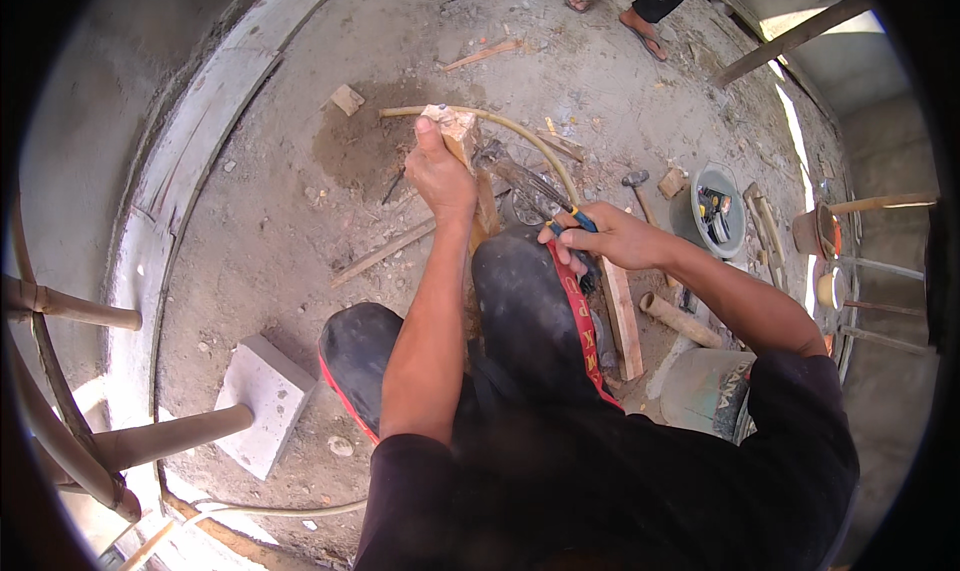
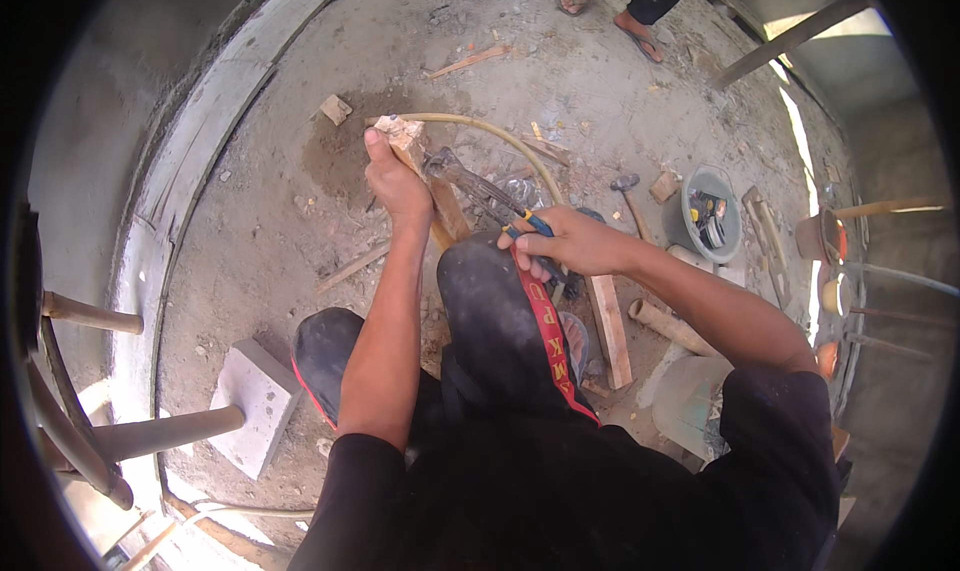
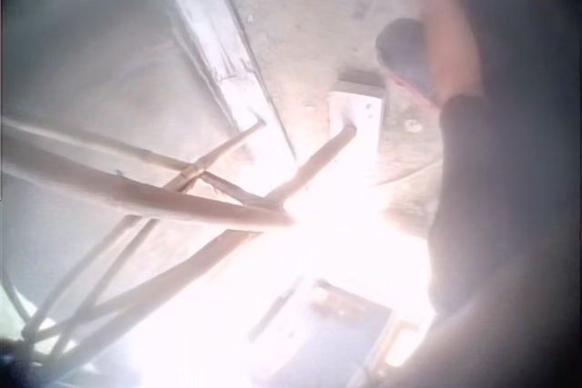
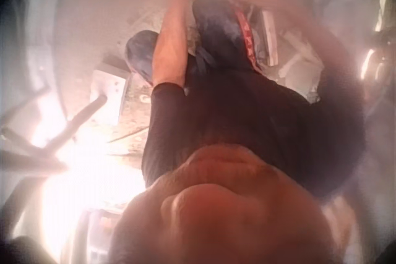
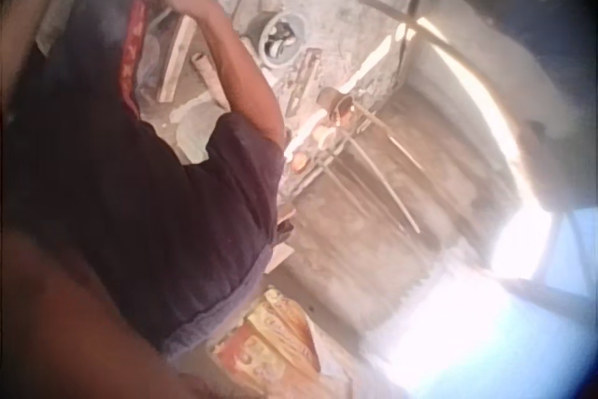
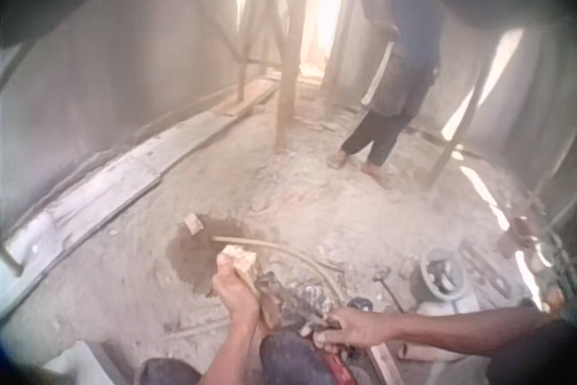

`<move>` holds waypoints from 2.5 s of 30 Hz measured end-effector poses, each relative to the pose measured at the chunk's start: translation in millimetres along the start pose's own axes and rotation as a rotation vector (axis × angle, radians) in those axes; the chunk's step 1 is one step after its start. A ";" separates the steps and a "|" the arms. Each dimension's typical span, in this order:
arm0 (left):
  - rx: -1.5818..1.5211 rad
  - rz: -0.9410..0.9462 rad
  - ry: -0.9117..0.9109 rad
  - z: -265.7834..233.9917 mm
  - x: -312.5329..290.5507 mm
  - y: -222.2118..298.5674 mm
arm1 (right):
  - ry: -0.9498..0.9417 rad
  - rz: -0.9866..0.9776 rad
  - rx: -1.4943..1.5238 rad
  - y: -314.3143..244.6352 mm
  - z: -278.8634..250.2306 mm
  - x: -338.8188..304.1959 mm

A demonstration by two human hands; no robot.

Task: The person prepares wooden pieces by hammering nails into them and using pliers to remove or adjust small metal components. They handle several pieces of scrap wood on the ground of a construction site.

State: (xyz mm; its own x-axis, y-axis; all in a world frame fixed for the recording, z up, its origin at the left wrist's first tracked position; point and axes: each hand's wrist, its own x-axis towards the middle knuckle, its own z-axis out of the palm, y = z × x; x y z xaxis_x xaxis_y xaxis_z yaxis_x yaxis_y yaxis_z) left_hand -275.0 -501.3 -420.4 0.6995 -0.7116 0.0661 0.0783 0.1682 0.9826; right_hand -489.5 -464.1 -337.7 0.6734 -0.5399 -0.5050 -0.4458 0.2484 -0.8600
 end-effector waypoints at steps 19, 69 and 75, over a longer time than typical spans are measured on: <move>-0.133 0.055 -0.273 -3.5 -10.3 -12.5 | -0.229 0.573 0.135 -111.4 -28.7 -37.6; 0.002 0.112 -0.250 17.0 -21.3 -6.3 | 0.019 0.451 0.192 -92.9 -0.5 -44.8; -0.098 0.054 -0.233 3.7 -22.4 -0.7 | 0.149 0.158 -0.223 -26.6 14.2 -15.4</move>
State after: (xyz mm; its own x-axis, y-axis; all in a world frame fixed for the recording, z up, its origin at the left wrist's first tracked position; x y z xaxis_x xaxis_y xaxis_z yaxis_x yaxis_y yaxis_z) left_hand -293.3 -488.0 -422.0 0.5228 -0.8358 0.1677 0.1216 0.2678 0.9558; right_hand -479.7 -451.0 -308.2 0.4989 -0.6248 -0.6007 -0.6678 0.1646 -0.7259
